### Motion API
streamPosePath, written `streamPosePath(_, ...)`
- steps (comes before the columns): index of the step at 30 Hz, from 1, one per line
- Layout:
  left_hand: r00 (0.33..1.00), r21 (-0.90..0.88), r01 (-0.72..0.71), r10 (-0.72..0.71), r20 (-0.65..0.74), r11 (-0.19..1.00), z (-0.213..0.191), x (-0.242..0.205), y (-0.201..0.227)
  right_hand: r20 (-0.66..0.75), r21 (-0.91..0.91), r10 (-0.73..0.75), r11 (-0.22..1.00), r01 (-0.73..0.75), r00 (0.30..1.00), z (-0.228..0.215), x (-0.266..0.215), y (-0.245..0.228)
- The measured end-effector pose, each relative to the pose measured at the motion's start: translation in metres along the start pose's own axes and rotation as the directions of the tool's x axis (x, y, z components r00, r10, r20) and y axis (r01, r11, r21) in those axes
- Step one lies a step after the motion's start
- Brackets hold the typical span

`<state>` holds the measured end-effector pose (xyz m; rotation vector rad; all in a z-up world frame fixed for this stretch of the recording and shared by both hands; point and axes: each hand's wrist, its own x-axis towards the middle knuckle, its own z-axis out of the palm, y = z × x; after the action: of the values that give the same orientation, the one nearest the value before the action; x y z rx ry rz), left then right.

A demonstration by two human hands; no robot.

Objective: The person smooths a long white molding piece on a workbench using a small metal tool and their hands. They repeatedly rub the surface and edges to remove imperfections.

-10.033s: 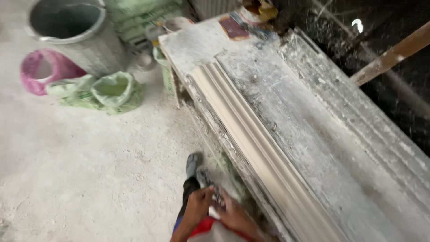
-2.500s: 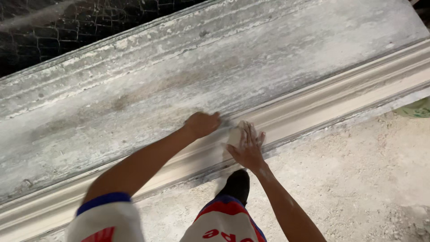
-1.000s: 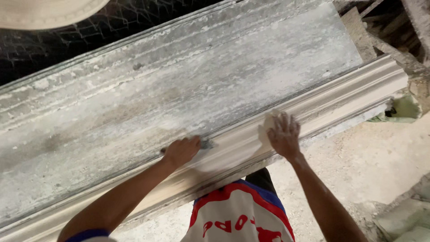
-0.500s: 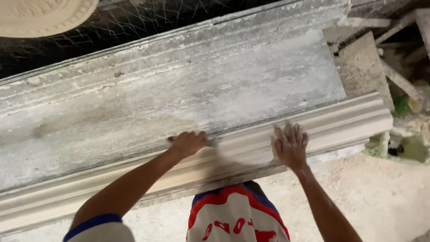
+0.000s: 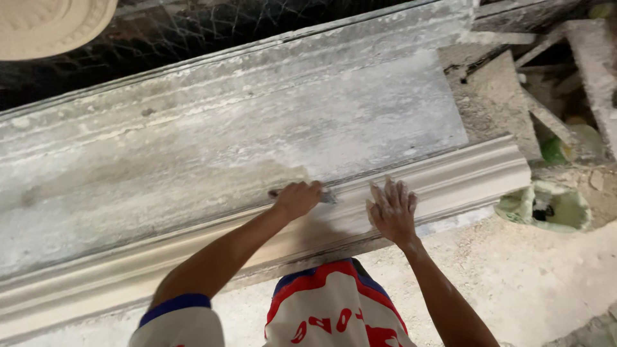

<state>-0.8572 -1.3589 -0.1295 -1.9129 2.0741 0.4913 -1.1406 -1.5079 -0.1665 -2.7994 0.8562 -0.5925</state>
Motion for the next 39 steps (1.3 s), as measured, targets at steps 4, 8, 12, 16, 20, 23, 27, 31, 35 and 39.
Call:
streamPosePath(4,0.977,-0.2,0.193,-0.17,0.126,0.961,0.007,-0.048,-0.024,-0.021,0.018,-0.027,0.999,0.027,0.999,0.002,-0.003,-0.002)
streamPosePath(8,0.971,0.055,-0.07,0.081,-0.225,0.996,0.007,-0.024,-0.01,0.032,-0.055,0.025,0.998,-0.023,0.999,0.006,-0.001,0.0)
streamPosePath(12,0.984,0.03,-0.046,0.051,-0.169,0.998,0.003,0.043,0.024,0.058,-0.035,0.04,0.999,-0.038,0.998,0.01,-0.007,-0.001)
streamPosePath(16,0.972,0.056,-0.09,0.1,-0.211,0.994,-0.008,0.043,0.009,0.014,-0.008,0.006,1.0,-0.006,1.0,0.008,-0.002,0.004)
streamPosePath(20,0.996,0.069,-0.078,0.075,0.043,0.995,-0.001,-0.026,-0.027,-0.003,-0.02,0.025,0.999,-0.025,1.0,0.012,-0.006,0.004)
streamPosePath(23,0.999,0.045,-0.048,0.048,0.007,0.998,-0.002,-0.044,-0.029,0.0,-0.037,0.029,0.999,-0.029,1.0,0.013,-0.005,0.001)
streamPosePath(27,0.992,-0.184,0.124,-0.127,-0.004,0.975,-0.019,0.023,0.021,0.103,-0.02,0.066,0.998,-0.064,0.993,0.0,0.003,-0.002)
streamPosePath(31,0.988,-0.105,0.049,-0.063,-0.141,0.993,-0.037,0.109,0.071,0.081,0.206,-0.02,0.979,0.003,0.997,-0.026,0.001,0.028)
streamPosePath(35,0.998,-0.157,0.025,-0.016,0.058,0.987,-0.045,0.113,0.059,-0.111,-0.271,-0.283,0.931,0.245,0.953,-0.041,0.003,0.135)
streamPosePath(39,0.981,0.023,0.068,-0.071,0.178,0.997,-0.04,0.051,0.029,-0.138,-0.237,-0.143,0.966,0.108,0.98,-0.05,-0.018,0.277)
